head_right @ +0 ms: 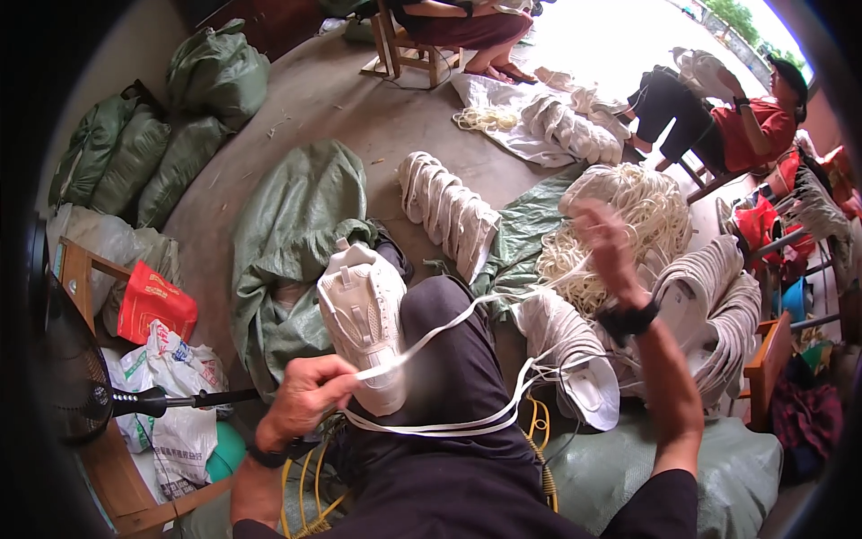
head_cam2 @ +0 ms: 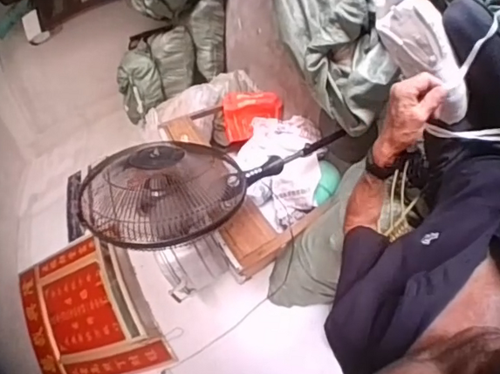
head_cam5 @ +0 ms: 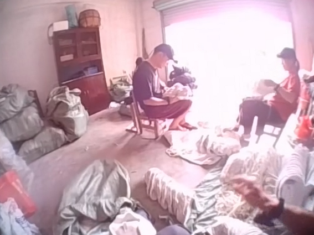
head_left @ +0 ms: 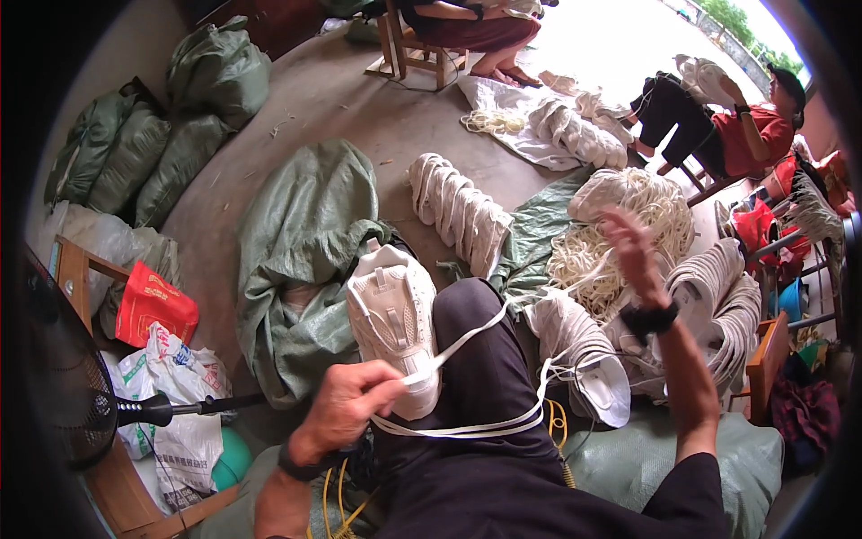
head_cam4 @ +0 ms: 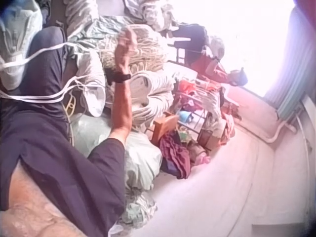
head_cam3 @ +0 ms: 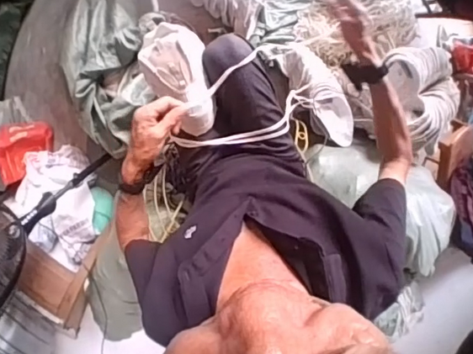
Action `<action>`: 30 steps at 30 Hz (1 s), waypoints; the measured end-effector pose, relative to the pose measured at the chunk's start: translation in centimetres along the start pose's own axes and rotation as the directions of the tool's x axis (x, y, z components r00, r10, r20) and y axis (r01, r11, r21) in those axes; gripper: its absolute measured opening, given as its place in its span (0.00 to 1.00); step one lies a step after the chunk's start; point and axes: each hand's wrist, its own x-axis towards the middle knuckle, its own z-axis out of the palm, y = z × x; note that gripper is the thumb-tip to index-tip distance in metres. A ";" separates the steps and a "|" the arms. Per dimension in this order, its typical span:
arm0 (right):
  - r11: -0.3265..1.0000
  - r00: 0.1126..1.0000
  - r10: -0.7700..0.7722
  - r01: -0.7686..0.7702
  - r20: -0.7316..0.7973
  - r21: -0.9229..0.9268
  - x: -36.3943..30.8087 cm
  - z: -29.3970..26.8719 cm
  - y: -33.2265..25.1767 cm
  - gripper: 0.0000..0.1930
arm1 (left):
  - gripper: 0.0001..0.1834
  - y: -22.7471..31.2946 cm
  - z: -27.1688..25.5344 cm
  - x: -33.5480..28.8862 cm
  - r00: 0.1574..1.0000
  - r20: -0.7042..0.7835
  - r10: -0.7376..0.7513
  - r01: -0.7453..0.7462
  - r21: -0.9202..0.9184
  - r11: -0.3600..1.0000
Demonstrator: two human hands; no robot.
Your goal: The recorder is lacing and tying white shoes in a production environment.
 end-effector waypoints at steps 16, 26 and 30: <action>0.957 0.900 0.171 -0.054 0.401 -0.286 -4.0 9.6 -13.3 0.08 | 0.08 -2.4 0.1 0.7 0.999 -0.018 -0.048 0.047 -0.049 0.998; 0.919 0.869 -0.318 0.185 0.379 0.347 -9.7 19.4 -17.4 0.06 | 0.07 -2.5 3.1 2.2 0.995 -0.063 0.077 -0.072 0.082 0.994; 0.943 0.861 -0.288 0.178 0.418 0.282 -9.7 19.5 -16.9 0.04 | 0.08 -2.8 2.6 2.2 0.994 -0.088 -0.071 0.075 0.050 0.996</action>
